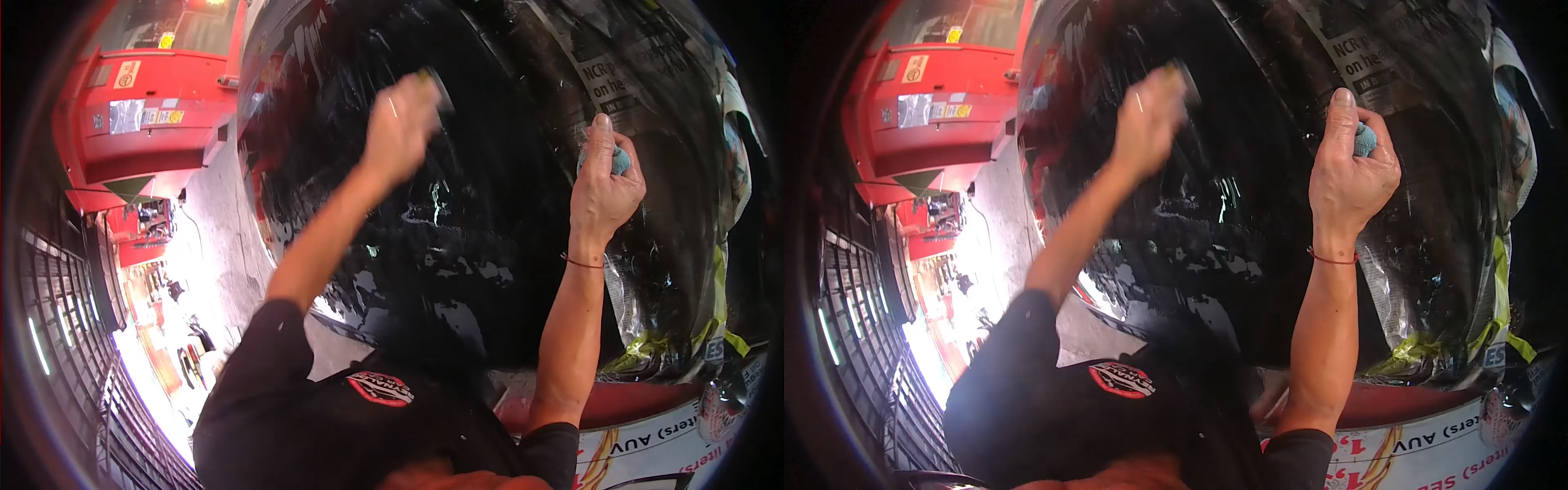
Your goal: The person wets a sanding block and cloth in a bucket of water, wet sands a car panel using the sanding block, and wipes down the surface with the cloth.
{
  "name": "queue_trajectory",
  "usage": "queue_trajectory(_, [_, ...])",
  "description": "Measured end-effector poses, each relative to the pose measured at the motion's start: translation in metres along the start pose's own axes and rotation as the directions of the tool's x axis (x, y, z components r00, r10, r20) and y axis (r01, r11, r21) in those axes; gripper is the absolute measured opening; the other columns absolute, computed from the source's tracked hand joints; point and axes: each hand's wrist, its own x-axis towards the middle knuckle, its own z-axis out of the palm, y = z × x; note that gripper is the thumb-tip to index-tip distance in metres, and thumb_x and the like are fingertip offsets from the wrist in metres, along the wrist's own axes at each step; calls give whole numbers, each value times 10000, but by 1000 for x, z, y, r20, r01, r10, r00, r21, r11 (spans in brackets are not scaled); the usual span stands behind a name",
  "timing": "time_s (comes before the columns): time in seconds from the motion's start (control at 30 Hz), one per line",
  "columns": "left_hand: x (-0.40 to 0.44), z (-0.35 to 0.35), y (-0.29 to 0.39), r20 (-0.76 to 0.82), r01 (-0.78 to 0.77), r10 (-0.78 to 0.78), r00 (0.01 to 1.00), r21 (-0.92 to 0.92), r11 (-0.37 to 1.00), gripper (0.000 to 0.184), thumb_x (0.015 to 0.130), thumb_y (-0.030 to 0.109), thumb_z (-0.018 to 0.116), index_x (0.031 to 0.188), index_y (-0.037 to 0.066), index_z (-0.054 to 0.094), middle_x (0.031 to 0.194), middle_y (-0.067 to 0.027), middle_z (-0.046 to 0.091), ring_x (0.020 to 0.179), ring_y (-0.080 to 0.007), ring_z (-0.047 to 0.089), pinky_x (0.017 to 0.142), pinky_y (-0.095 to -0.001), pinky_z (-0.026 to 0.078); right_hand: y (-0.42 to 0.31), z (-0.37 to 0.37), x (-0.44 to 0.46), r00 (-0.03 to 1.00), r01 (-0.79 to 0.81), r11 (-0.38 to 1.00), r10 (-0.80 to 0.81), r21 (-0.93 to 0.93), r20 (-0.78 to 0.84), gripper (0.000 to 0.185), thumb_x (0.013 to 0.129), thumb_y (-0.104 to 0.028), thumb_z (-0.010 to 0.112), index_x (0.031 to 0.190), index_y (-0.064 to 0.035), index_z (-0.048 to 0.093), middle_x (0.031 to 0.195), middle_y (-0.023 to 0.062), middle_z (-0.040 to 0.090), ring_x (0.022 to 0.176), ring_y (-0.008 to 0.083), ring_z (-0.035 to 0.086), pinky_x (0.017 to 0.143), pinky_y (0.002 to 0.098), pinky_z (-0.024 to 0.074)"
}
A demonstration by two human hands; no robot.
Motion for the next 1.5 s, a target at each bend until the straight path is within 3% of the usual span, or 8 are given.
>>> queue_trajectory(0.4, [46, 4, -139, -52, 541, -539, 841, 52, 839, 288, 877, 217, 674, 1101, 41, 715, 1123, -190, 706, 998, -403, 679, 850, -471, 556, 5, 15, -12, 980, 200, 952, -197, -230, 39, 341, 963, -296, 736, 836, 20, 720, 583, -44, 579, 558, 10, 493, 512, 199, 357])
queue_trajectory(0.47, [-27, 1, -71, -126, -24, 51, 991, 200, 979, 279, 830, 194, 742, 1092, 99, 757, 1290, -114, 671, 1218, -337, 607, 1004, -435, 493, 2, 17, -13, 968, 251, 928, -248, -275, 44, 340, 964, -297, 734, 836, 18, 722, 587, -42, 584, 560, 9, 494, 515, 197, 362])
queue_trajectory(0.57, [-135, -31, 49, 118, 226, -199, 973, -315, 922, 468, 745, 28, 776, 1200, 120, 713, 1321, -137, 646, 1294, -358, 550, 1097, -467, 443, 7, 17, -14, 964, 264, 913, -250, -312, 86, 345, 969, -301, 726, 848, 22, 727, 601, -32, 602, 574, 14, 504, 523, 199, 377])
queue_trajectory(0.7, [-78, -16, -88, -167, 26, -7, 986, 111, 993, 395, 799, 140, 740, 1191, 106, 703, 1281, -150, 663, 1200, -346, 611, 941, -435, 534, 13, 17, -16, 966, 220, 912, -156, -347, 205, 352, 975, -307, 716, 853, 22, 728, 605, -25, 605, 579, 27, 508, 529, 209, 393])
queue_trajectory(0.77, [-25, -13, -188, -178, 502, -490, 853, 28, 864, 315, 891, 236, 648, 1146, 59, 700, 1196, -221, 667, 1054, -405, 654, 900, -453, 543, 13, 19, -21, 948, 311, 866, -254, -391, 193, 352, 977, -310, 714, 853, 19, 728, 598, -26, 595, 575, 31, 501, 527, 211, 391])
queue_trajectory(1.03, [-193, -50, 13, 133, 279, -252, 959, -263, 923, 530, 814, 23, 709, 1324, 161, 662, 1413, -148, 584, 1300, -363, 538, 1109, -451, 428, 12, 27, -25, 900, 434, 748, -346, -502, 264, 384, 972, -347, 715, 850, 17, 729, 577, -17, 557, 570, 45, 486, 527, 228, 401])
queue_trajectory(1.3, [-56, -9, -245, -299, 462, -438, 848, 12, 887, 428, 950, 240, 604, 1307, 7, 635, 1366, -217, 606, 1270, -370, 579, 1077, -438, 458, 17, 23, -24, 893, 451, 694, -354, -562, 279, 375, 963, -362, 716, 887, 4, 739, 606, 35, 618, 594, 93, 541, 563, 280, 450])
queue_trajectory(1.5, [-228, -59, -29, 71, 267, -260, 963, -113, 957, 515, 887, 158, 663, 1397, 118, 597, 1482, -162, 521, 1316, -381, 518, 1101, -472, 428, 13, 27, -24, 894, 448, 682, -332, -578, 301, 367, 965, -358, 710, 883, -1, 734, 610, 80, 617, 581, 121, 531, 563, 313, 448])
